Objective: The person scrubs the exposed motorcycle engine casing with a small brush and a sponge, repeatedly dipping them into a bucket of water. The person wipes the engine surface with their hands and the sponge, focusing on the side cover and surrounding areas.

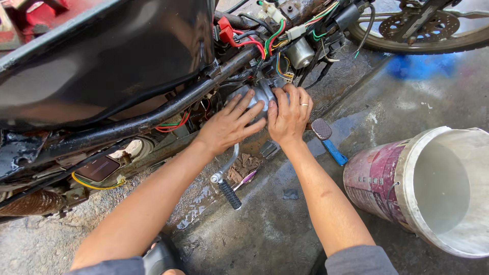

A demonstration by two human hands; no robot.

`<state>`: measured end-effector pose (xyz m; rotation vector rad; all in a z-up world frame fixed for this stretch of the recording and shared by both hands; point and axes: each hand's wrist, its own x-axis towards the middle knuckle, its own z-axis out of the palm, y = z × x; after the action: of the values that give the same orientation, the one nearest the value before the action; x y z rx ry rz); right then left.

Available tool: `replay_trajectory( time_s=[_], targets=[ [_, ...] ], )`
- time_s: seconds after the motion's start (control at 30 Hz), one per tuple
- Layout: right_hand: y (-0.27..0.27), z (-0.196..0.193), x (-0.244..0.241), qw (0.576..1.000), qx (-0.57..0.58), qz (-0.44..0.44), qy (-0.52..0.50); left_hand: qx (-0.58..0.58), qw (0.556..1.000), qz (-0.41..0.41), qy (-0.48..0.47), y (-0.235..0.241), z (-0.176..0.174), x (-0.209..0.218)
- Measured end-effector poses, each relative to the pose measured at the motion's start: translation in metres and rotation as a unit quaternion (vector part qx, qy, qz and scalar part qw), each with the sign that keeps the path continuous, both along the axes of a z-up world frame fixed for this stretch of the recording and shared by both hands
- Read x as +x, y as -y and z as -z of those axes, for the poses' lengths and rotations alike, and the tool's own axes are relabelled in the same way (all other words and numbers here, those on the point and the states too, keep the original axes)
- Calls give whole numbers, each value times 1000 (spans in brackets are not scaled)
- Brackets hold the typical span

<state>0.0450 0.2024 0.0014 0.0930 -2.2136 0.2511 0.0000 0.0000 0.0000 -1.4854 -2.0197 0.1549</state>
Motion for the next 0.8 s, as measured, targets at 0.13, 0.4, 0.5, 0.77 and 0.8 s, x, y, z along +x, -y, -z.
replay_trajectory(
  time_s=[0.13, 0.4, 0.5, 0.77, 0.8],
  targets=[
    [0, 1, -4, 1000, 12, 10, -25, 32, 999, 14, -23, 1, -13, -5],
    [-4, 5, -4, 1000, 16, -3, -18, 49, 998, 18, -27, -6, 0, -4],
    [-3, 0, -3, 1000, 22, -2, -22, 57, 997, 42, -16, -2, -11, -9],
    [-3, -3, -1, 1000, 19, 2, -11, -62, 979, -23, 194, 26, -84, 16],
    [-2, -5, 0, 1000, 18, 2, -12, -5, 953, -54, 297, 27, -99, 21]
  ],
)
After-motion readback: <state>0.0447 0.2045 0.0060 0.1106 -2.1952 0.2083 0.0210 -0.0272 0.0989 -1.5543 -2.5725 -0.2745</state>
